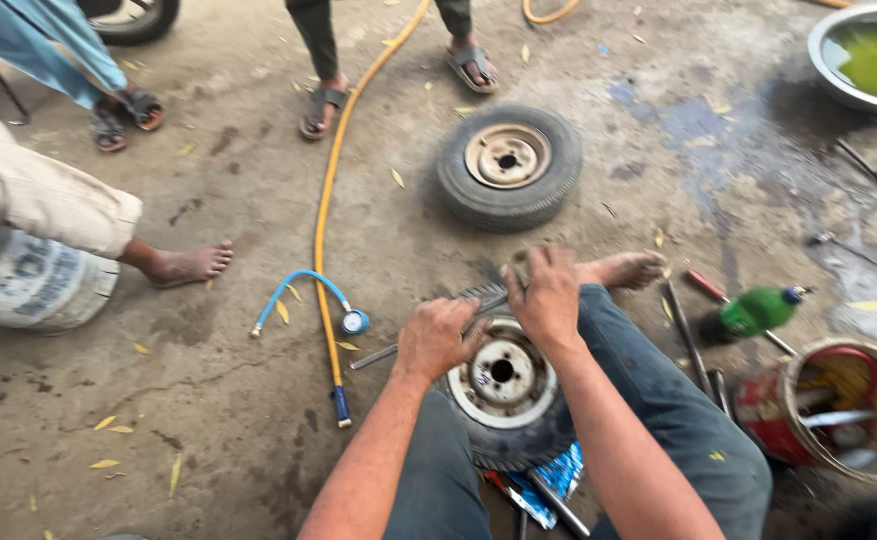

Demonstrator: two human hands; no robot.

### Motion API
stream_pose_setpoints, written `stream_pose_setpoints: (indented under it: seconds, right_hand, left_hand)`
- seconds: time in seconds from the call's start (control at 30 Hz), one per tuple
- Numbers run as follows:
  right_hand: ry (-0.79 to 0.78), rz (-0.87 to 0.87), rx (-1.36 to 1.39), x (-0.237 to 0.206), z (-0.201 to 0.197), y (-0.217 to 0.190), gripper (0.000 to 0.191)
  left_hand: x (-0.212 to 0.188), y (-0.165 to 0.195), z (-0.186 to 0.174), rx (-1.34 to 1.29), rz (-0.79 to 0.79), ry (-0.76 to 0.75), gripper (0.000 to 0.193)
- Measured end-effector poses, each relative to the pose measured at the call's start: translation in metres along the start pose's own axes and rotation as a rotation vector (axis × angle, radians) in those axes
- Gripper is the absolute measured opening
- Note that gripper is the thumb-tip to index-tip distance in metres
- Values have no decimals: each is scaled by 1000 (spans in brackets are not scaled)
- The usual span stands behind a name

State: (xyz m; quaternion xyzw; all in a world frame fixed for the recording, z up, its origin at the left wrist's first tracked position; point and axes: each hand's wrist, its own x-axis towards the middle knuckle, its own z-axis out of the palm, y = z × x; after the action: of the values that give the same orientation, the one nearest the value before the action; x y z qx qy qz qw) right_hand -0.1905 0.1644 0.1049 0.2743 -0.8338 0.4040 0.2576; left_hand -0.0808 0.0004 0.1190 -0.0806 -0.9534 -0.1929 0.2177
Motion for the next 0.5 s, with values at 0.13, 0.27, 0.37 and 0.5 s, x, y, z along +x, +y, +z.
stream_pose_setpoints:
  seconds: [0.13,0.27,0.37,0.5]
  right_hand:
    - [-245,94,-2,-13,-9,-17,36]
    - [-741,349,-186,-104,-13,-48,36]
    - [-688,600,386,-138,17,-66,50]
    - [-733,152,378,-125,74,-97,24]
  left_hand:
    - [11,-23,2,16,-266,-99,31]
    - [60,-56,31,75,-231,305,43]
    - [89,-64,65,46,-461,247,104]
    - [101,-51,87,-267,-158,-235,128]
